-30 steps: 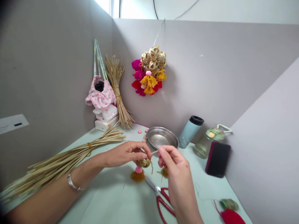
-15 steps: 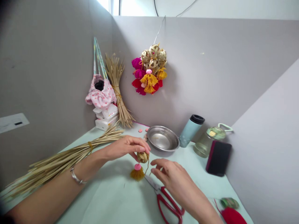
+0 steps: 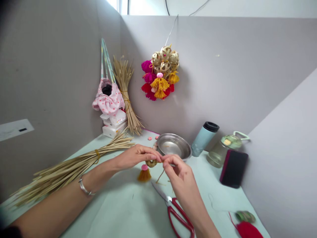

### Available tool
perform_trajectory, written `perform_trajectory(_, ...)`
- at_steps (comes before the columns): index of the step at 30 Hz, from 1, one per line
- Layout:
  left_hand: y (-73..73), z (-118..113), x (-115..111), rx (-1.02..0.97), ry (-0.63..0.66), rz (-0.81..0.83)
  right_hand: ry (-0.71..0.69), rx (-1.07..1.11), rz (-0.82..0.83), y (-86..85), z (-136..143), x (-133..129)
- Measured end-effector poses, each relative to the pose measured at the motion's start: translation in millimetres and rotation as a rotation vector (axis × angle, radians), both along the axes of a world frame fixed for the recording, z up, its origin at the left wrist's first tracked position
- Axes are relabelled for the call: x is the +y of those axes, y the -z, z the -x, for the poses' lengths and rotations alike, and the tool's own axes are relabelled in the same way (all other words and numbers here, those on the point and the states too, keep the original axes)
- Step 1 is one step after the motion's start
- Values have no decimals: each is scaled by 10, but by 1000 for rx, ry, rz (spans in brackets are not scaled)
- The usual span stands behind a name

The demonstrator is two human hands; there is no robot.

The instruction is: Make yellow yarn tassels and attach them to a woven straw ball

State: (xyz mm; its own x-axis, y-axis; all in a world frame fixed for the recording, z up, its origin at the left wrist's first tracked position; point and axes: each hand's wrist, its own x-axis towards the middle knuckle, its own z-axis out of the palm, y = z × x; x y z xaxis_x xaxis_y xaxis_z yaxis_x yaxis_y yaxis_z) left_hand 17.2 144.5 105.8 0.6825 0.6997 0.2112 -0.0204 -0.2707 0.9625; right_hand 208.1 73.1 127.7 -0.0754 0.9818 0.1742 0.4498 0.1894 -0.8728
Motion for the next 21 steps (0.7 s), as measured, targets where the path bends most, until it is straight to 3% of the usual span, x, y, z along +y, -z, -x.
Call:
perform_trajectory(4,31,-37,4,-52,-75,-51,55,97,24,39,11,16)
perform_trajectory(12,17,-157,-115,-141,-282,-54,-4,192,121,23,42,11)
perform_trajectory(17,58,-181,-174,-149,-343,-112,-35,275,195,25,104,-29)
perform_trajectory(21,88,-157,-147,-120,-365,-202,-24,280,150,42,62,-34)
